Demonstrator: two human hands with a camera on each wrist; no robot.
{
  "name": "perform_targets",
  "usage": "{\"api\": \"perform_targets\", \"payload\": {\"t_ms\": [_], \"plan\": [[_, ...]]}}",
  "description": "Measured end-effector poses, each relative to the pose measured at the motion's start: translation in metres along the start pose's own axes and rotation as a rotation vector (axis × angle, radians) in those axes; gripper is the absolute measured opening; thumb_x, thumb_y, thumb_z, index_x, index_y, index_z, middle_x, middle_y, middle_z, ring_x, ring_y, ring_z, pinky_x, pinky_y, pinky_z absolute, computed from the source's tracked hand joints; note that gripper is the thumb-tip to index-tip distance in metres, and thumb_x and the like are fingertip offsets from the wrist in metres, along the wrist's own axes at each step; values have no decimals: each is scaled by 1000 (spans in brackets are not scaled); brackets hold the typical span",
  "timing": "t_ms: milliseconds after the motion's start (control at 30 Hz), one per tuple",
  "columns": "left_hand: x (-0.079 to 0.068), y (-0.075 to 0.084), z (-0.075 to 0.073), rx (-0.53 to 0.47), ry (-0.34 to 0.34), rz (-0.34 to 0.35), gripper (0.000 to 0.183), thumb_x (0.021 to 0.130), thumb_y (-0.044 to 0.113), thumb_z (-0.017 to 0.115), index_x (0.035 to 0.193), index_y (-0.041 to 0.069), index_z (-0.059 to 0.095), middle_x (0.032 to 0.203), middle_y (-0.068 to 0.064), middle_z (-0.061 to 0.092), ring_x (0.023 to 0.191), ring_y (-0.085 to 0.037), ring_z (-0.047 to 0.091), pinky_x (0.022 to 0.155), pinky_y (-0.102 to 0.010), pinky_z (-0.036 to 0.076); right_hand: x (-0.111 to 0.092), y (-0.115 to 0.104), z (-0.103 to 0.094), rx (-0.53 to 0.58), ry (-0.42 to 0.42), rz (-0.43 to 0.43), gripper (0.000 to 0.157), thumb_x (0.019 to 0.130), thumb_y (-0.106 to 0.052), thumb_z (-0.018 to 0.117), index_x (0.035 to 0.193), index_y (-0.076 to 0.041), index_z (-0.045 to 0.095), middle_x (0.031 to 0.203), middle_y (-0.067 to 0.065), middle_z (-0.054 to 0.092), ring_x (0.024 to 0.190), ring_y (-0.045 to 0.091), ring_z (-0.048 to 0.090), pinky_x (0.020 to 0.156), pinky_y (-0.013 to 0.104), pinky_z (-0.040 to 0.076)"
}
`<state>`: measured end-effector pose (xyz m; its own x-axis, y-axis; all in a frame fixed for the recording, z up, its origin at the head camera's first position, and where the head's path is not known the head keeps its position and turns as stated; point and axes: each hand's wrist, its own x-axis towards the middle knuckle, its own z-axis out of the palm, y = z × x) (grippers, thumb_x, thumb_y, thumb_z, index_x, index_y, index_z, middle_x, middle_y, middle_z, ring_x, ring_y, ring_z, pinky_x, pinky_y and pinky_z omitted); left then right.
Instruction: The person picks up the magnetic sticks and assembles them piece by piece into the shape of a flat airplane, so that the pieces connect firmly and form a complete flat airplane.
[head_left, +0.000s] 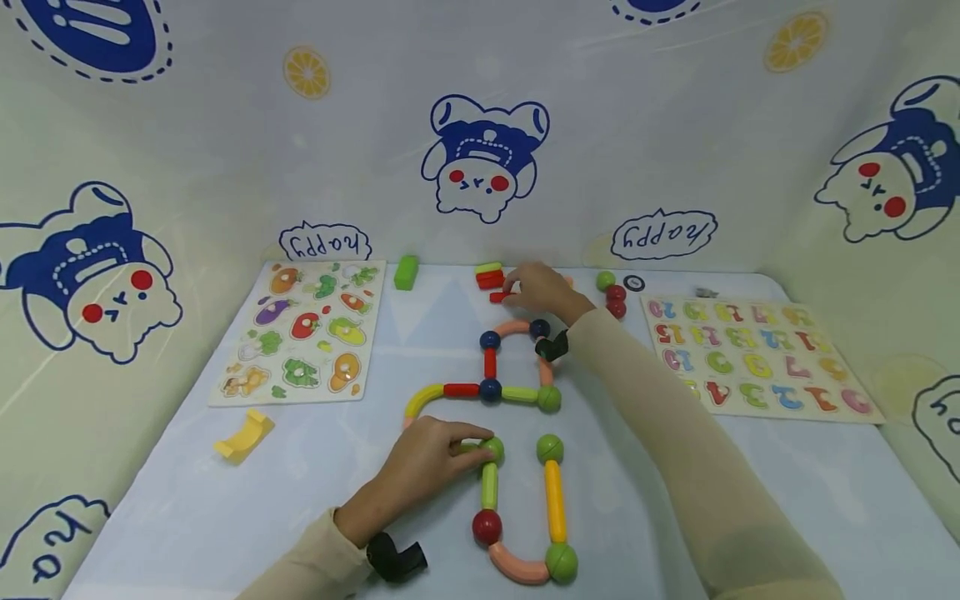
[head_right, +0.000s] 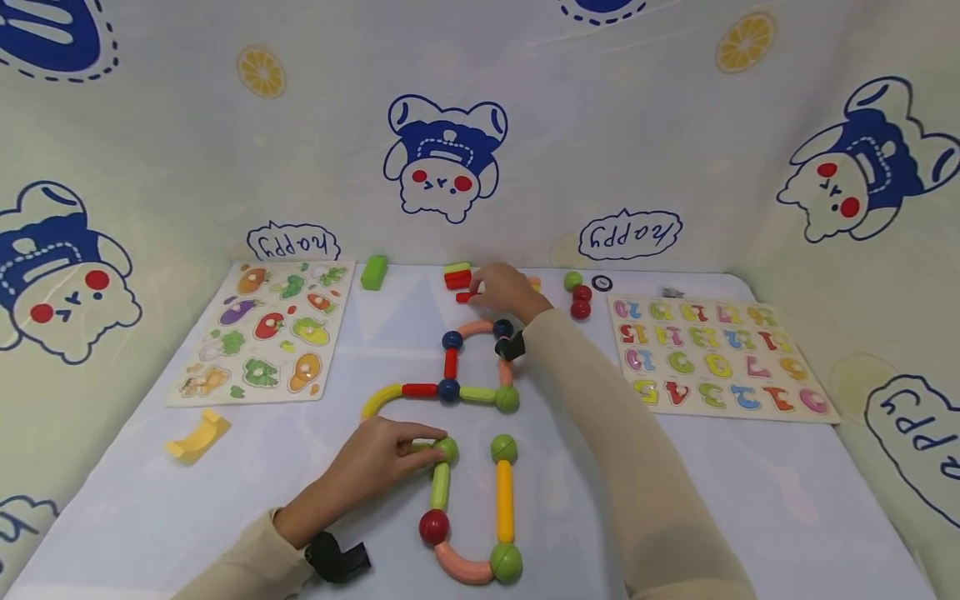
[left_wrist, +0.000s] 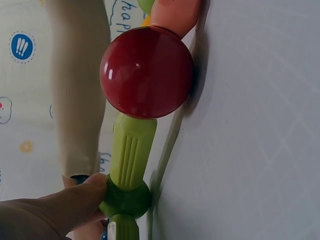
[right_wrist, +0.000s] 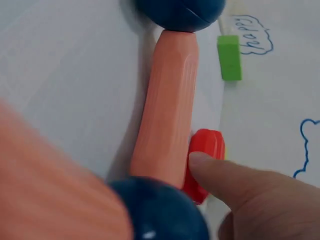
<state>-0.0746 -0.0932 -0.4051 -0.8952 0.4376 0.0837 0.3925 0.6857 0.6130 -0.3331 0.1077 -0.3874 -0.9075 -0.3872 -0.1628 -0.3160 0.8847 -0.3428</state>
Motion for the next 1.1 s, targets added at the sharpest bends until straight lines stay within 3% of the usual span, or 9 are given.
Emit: {"api": "perform_targets", "payload": {"t_ms": [133, 267, 467, 600, 733, 867, 1100], "plan": [[0, 0, 3, -7, -10, -3, 31, 79, 47, 70, 104, 30, 72, 43, 13, 35, 41, -7, 38, 44, -23, 29, -9, 10, 0, -22, 14, 17, 27, 84, -32, 70, 108, -19, 69, 101, -3, 61, 91, 18, 50, 79, 34, 45], [-1, 1, 4, 2, -9, -1, 31, 78, 48, 70, 104, 30, 72, 43, 13, 34, 41, -7, 38, 44, -23, 29, -34, 9, -11, 39, 90, -9, 24, 84, -31, 70, 105, -19, 68, 88, 1, 60, 81, 20, 51, 67, 32, 46], [-1, 2, -2, 25, 1, 2, 31, 79, 48, 69, 105, 31, 72, 43, 13, 34, 41, -7, 37, 44, -23, 28, -110, -5, -15, 135, 150, -164, 24, 84, -37, 69, 104, -25, 69, 58, 4, 46, 52, 21, 46, 46, 28, 36], [1, 1, -5, 40, 11, 21, 31, 79, 47, 70, 105, 31, 72, 43, 13, 32, 43, -6, 37, 45, -22, 28, -169, -17, 3, 195, 135, -251, 21, 83, -39, 70, 101, -29, 69, 50, -3, 40, 45, 15, 43, 43, 25, 34], [1, 2, -6, 52, 14, 23, 32, 79, 48, 69, 105, 31, 72, 42, 14, 32, 43, -5, 36, 45, -22, 27, -211, -26, 24, 261, 87, -276, 18, 81, -40, 71, 98, -32, 69, 47, -7, 36, 42, 11, 40, 42, 22, 30], [0, 2, -6, 47, 12, 4, 32, 78, 48, 70, 105, 30, 72, 42, 13, 32, 41, -7, 35, 45, -23, 27, -230, -34, 43, 268, 72, -299, 18, 82, -40, 70, 97, -31, 69, 47, -11, 34, 41, 8, 37, 42, 20, 27], [0, 3, -1, 25, -5, 0, 33, 78, 46, 70, 106, 29, 72, 43, 12, 35, 42, -8, 36, 46, -23, 29, -236, -36, 59, 162, 83, -295, 20, 82, -39, 70, 98, -27, 70, 46, -13, 35, 42, 4, 37, 45, 20, 28]]}}
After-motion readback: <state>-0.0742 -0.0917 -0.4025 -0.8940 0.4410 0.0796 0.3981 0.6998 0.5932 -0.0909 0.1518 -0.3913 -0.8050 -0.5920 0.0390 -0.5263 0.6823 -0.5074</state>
